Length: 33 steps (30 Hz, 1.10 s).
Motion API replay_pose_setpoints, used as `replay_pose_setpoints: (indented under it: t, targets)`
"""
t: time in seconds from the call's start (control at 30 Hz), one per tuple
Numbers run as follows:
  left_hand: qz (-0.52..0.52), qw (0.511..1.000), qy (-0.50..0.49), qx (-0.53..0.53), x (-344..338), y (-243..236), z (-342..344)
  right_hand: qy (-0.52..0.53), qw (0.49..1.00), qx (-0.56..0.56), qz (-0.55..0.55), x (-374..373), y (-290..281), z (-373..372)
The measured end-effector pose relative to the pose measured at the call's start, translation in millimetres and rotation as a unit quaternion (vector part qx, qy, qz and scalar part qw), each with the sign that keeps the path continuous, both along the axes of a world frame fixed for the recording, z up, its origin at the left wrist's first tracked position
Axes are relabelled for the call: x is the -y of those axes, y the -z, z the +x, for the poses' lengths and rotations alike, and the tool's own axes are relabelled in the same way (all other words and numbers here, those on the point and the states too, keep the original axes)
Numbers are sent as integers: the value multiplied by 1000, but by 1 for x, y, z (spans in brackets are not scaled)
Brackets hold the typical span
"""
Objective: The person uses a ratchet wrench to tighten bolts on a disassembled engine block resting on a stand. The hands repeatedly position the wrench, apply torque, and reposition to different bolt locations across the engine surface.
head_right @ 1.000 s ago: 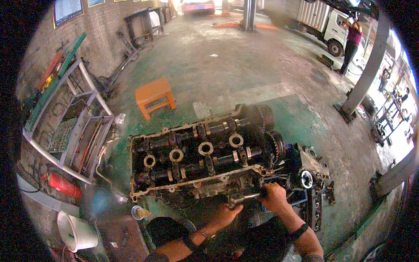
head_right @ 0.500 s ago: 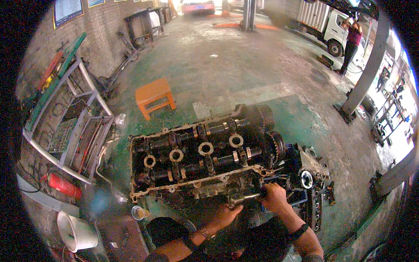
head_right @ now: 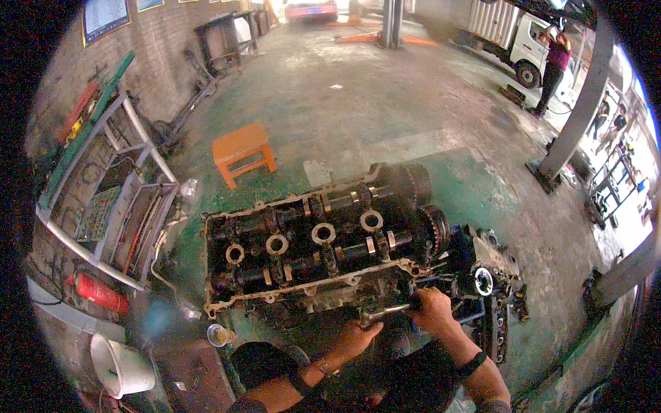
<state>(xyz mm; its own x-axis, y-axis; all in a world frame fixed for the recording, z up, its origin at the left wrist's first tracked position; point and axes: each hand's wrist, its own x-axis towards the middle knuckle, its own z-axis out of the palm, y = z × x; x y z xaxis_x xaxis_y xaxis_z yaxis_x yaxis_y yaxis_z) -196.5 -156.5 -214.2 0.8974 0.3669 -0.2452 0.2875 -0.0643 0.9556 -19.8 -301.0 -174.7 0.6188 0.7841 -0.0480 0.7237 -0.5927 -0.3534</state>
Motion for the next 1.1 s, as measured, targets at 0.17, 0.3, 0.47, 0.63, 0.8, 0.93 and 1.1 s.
replay_pose_setpoints:
  t: [0.17, 0.3, 0.47, 0.63, 0.8, 0.93, 1.1]
  targets:
    - [25, 1000, -8, 4, 0, -1, 1, -10, 1000, 8, 13, 0, 1, 0]
    - [1, 1000, -11, 8, 2, 9, 1, -13, 999, 27, 30, 0, 2, 0]
    - [2, 997, -34, 65, 4, 17, 3, -9, 1000, 14, -9, 1, 1, 0]
    - [-32, 990, -83, 111, 9, 4, 3, -16, 998, 16, -66, 0, 2, 3]
    - [-72, 995, -69, -16, 5, -5, -1, -13, 1000, 15, -20, 3, 10, 3]
    - [-29, 999, -34, -17, 2, -2, 5, -27, 1000, 16, 0, 4, 18, 6]
    - [-37, 998, -45, 4, 3, 2, 2, -24, 1000, 15, 0, 6, 26, 8]
